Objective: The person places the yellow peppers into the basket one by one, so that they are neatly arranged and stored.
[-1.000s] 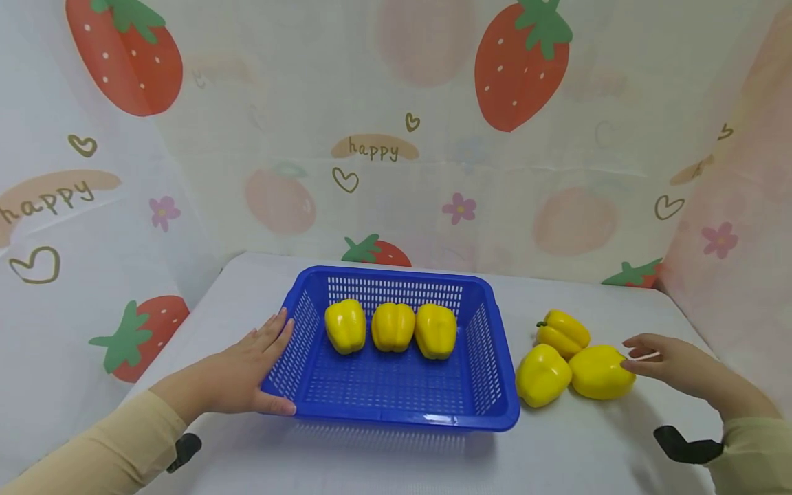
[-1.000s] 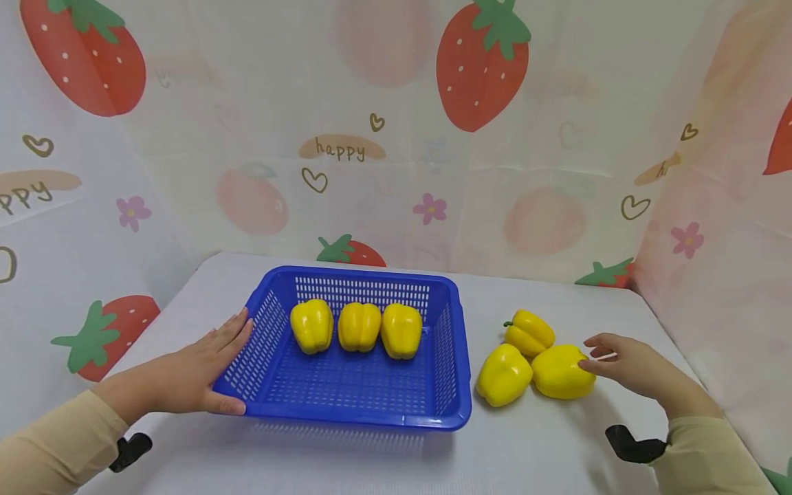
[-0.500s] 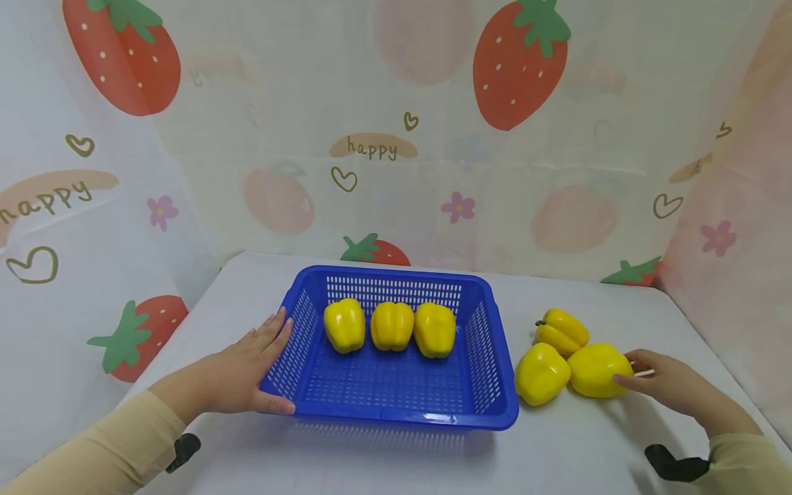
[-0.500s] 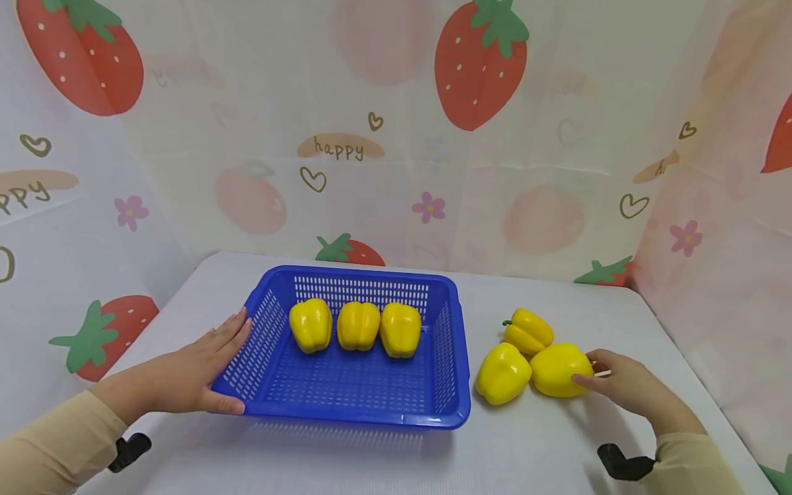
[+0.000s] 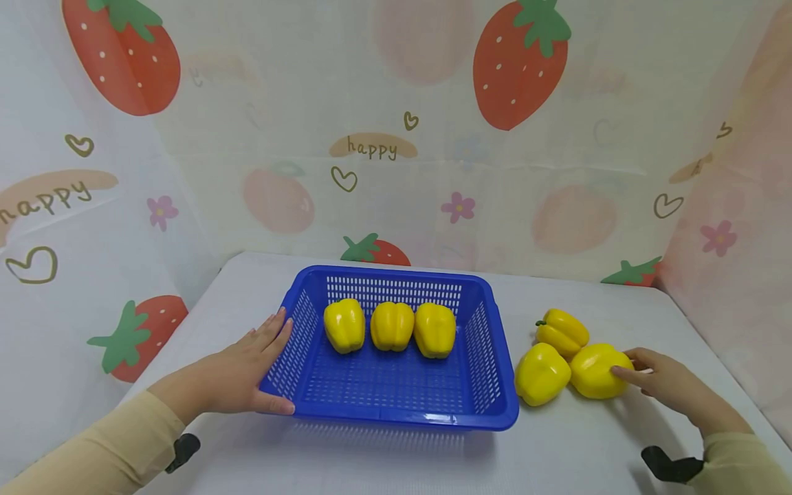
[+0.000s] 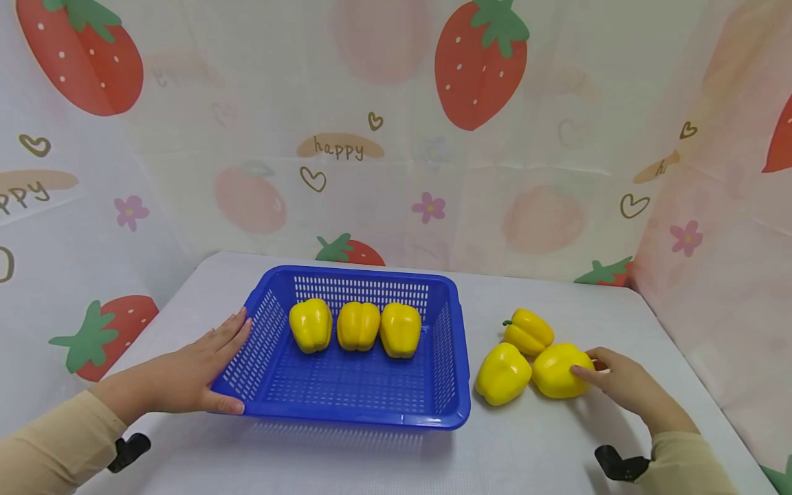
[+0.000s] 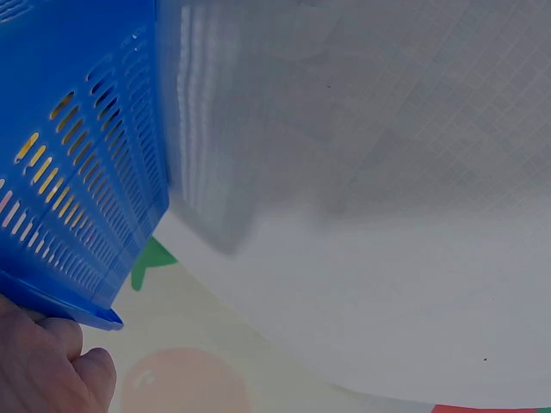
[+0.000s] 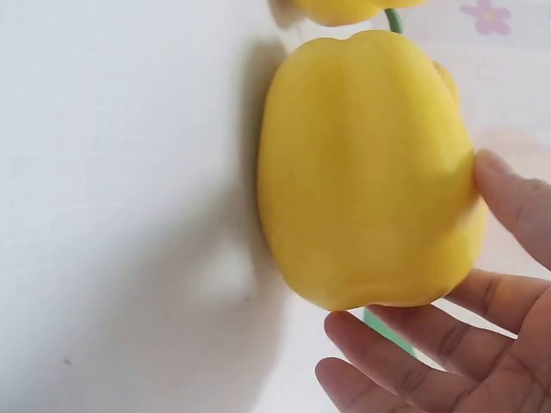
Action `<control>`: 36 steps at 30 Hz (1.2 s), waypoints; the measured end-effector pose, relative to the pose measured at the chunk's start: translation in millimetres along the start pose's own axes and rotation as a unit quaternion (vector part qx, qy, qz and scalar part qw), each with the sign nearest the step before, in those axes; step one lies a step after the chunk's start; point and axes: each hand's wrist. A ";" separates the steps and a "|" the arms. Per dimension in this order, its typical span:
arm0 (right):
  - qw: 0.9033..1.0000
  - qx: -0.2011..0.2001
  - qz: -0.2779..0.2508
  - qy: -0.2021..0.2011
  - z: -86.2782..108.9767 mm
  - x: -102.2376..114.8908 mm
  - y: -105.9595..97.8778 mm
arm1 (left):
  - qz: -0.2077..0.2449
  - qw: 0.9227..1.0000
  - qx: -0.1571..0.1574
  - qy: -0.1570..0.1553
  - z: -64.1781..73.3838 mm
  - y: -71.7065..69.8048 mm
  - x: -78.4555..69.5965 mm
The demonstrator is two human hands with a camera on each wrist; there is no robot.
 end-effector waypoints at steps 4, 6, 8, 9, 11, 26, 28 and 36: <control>1.000 0.000 -0.013 -0.014 0.0 -0.4 -2.6 | 0.006 1.000 0.001 0.002 1.4 -2.2 -1.1; 1.000 0.001 -0.019 -0.020 0.4 0.1 -3.6 | 0.006 1.000 0.002 0.001 1.6 -3.0 -1.4; 0.999 0.005 -0.029 -0.025 1.0 0.9 -4.3 | 0.005 1.000 0.002 0.001 1.6 -3.1 -1.4; 0.999 0.006 -0.033 -0.030 1.1 1.2 -4.4 | 0.004 1.000 0.002 0.001 1.6 -3.1 -1.4; 0.999 0.009 -0.040 -0.036 1.2 1.8 -4.4 | 0.004 1.000 0.001 0.001 1.5 -2.7 -1.1; 0.996 0.015 -0.055 -0.070 5.2 3.0 8.7 | 0.005 1.000 0.000 -0.003 0.2 0.7 0.3; 0.996 0.006 -0.048 -0.081 4.5 1.9 12.8 | 0.005 1.000 0.001 -0.004 -0.2 1.2 0.1; 0.995 -0.022 -0.013 -0.099 5.5 -0.6 24.3 | 0.002 1.000 0.003 -0.006 -1.3 2.7 0.6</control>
Point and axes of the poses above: each hand's wrist, its own z-axis away from the middle knuckle, its own y-axis out of the palm, x = y × z, and after that the axes turned 8 degrees about -z, right-handed
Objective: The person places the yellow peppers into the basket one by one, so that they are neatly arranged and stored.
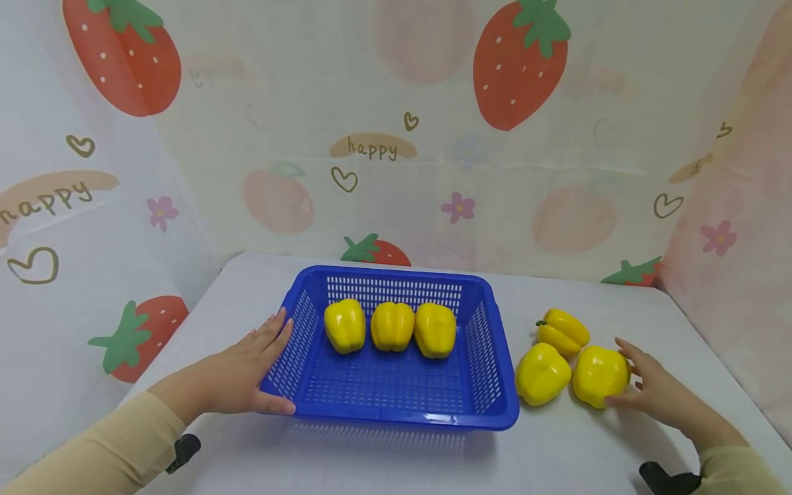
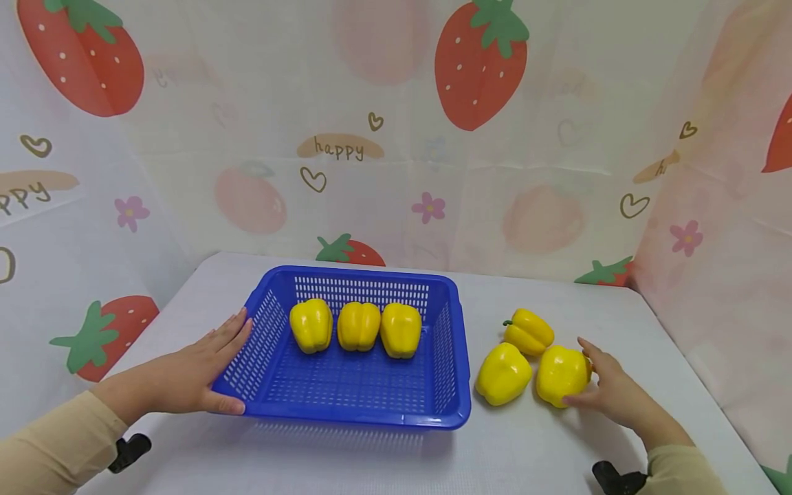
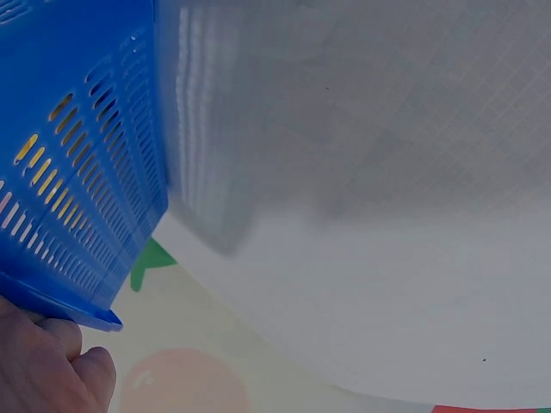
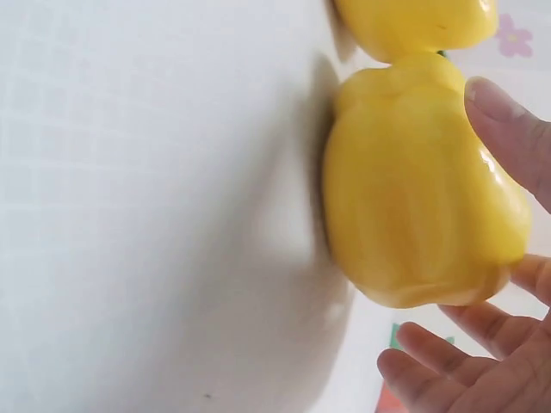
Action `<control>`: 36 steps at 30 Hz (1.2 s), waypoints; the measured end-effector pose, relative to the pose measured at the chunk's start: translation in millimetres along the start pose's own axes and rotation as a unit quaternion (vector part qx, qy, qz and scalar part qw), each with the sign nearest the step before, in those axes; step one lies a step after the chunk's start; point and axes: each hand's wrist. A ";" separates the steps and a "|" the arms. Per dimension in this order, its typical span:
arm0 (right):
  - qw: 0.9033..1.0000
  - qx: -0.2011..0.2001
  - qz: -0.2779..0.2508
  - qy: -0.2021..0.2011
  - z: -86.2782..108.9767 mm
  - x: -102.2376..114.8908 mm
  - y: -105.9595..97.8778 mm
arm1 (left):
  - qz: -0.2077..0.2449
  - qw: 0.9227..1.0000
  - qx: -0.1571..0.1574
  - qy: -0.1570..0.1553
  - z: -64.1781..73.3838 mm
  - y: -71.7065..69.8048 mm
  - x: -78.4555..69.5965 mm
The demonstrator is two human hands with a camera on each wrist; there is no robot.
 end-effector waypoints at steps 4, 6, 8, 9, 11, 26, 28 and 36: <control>1.000 0.006 0.003 0.017 -0.9 -0.5 3.7 | -0.002 1.000 0.000 -0.002 -0.1 0.0 0.0; 1.000 0.006 0.002 0.021 -1.6 -1.1 5.3 | -0.004 1.000 0.000 -0.003 -0.2 0.1 -0.2; 1.000 0.002 0.003 0.019 -2.3 -1.8 6.6 | -0.005 1.000 0.000 -0.004 -0.3 0.2 -0.4; 1.000 0.000 0.004 0.017 -2.8 -2.4 7.1 | -0.005 1.000 0.000 -0.004 -0.3 0.2 -0.6; 1.000 -0.005 0.008 0.012 -3.8 -3.9 7.7 | -0.005 1.000 0.000 -0.004 -0.3 0.2 -0.7; 0.999 -0.020 0.046 0.020 -3.3 -2.6 6.8 | -0.001 1.000 -0.002 -0.002 -0.1 -1.5 -1.2; 0.999 -0.017 0.039 0.022 -3.2 -3.1 6.2 | -0.001 1.000 -0.002 -0.003 -0.2 -0.7 -1.5; 0.999 -0.021 0.018 0.022 -2.7 -7.8 5.8 | -0.002 1.000 -0.001 -0.004 -0.6 0.2 -0.5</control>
Point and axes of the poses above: each hand's wrist, its own z-axis away from the middle knuckle, its own y-axis out of the palm, x = y × z, and after that the axes turned 8 degrees about -z, right-handed
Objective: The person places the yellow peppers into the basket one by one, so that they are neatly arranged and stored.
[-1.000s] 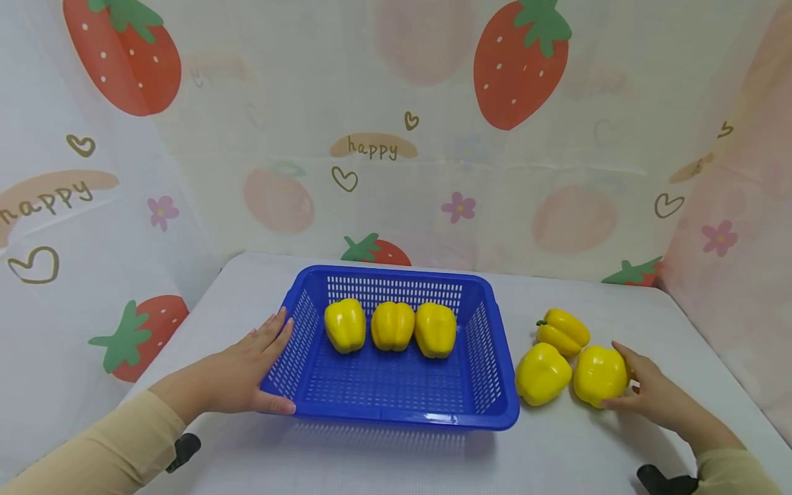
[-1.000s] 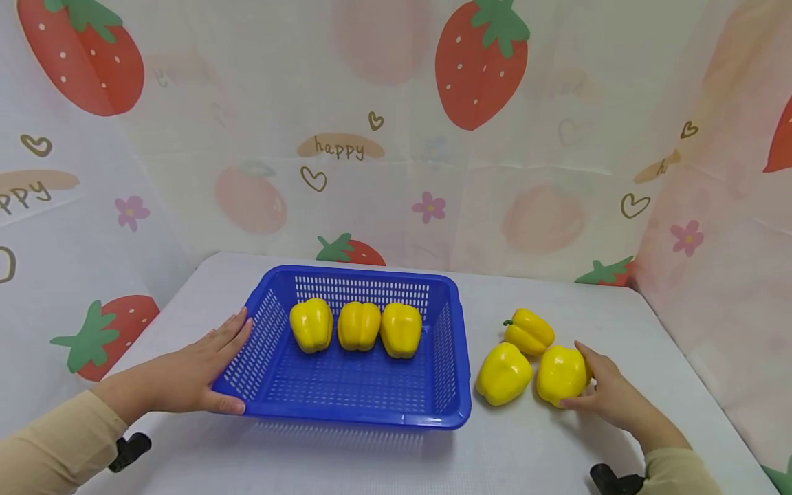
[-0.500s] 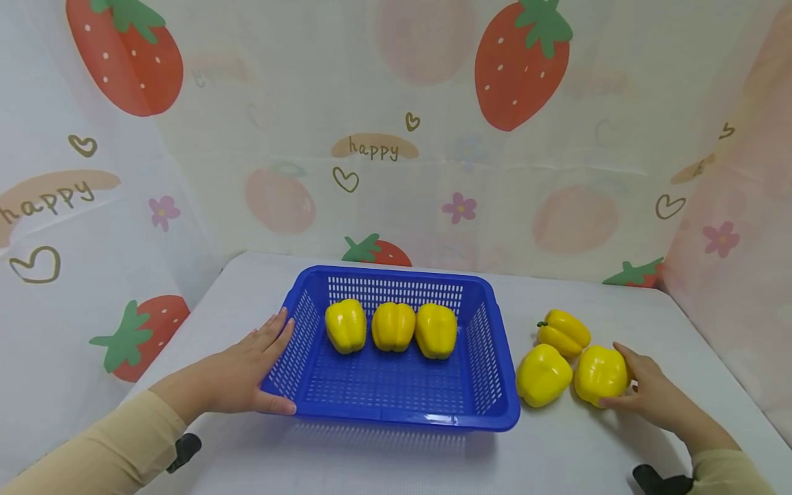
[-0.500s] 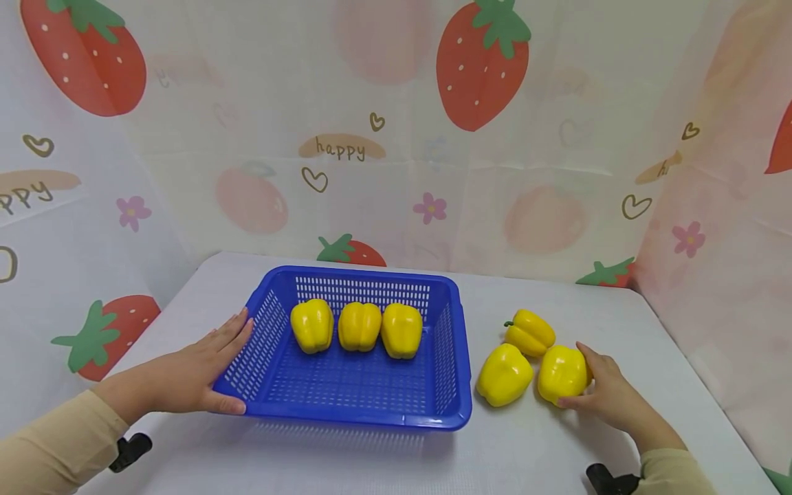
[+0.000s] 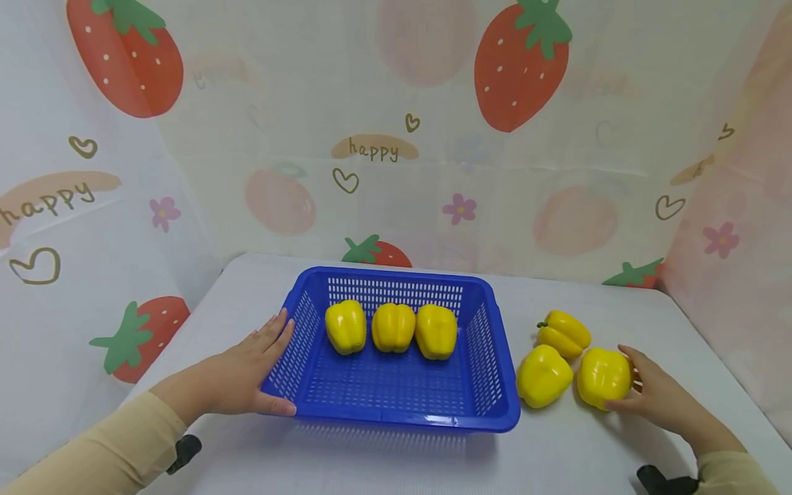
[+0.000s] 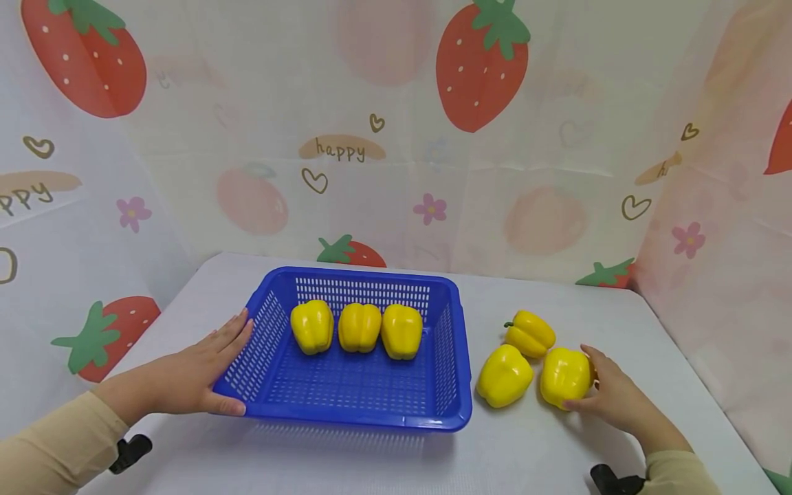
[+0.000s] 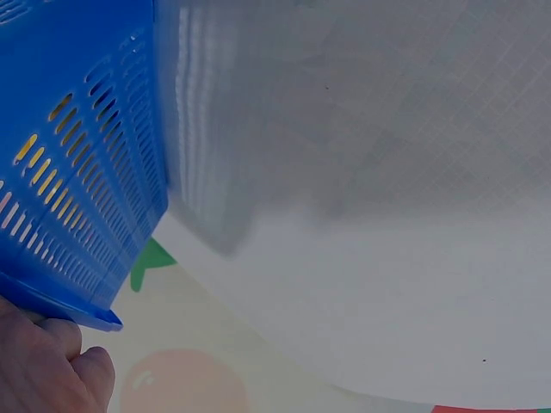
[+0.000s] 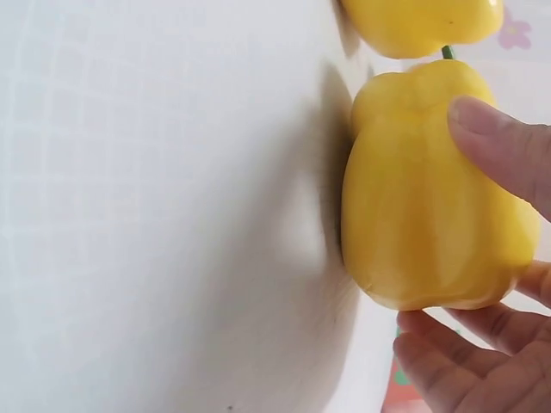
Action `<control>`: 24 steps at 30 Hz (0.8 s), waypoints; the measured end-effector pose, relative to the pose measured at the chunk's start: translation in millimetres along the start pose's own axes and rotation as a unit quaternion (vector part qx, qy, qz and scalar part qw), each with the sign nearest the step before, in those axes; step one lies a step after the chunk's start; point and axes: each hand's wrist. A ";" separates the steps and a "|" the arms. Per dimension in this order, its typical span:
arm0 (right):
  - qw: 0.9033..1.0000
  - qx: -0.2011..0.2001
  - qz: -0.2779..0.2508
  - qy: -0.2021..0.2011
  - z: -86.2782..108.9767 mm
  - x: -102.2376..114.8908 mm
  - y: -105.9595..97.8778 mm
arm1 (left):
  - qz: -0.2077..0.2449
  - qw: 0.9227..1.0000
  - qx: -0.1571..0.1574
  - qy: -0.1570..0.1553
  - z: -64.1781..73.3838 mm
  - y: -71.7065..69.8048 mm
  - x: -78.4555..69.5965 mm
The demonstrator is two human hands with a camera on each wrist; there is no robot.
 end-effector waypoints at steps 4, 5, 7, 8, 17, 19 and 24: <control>1.000 0.002 0.001 0.007 0.0 -1.8 -0.9 | 0.001 1.000 0.000 -0.001 0.0 -0.3 0.0; 1.000 0.002 0.002 0.007 0.3 -2.2 -1.0 | 0.002 1.000 0.000 -0.001 0.1 -0.4 0.0; 1.000 0.002 0.003 0.004 1.4 -2.6 -1.8 | 0.002 1.000 0.001 0.000 0.2 -0.2 0.0; 1.000 0.001 0.003 0.001 2.2 -2.8 -2.4 | 0.003 1.000 0.001 0.000 0.2 0.0 0.1; 1.000 -0.003 -0.001 -0.015 9.8 -2.8 -11.9 | 0.005 1.000 0.002 0.003 -1.1 2.9 -0.1; 1.000 -0.006 -0.001 -0.028 10.1 -1.6 -15.6 | 0.003 1.000 0.000 0.003 -0.9 2.8 -0.2; 0.998 -0.016 0.009 -0.056 9.4 6.4 -25.8 | -0.003 1.000 -0.004 0.003 -0.5 2.5 -0.2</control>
Point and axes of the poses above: each hand's wrist, its own z-axis away from the middle knuckle, its own y-axis out of the palm, x = y × z, and after that the axes turned 8 degrees about -z, right-handed
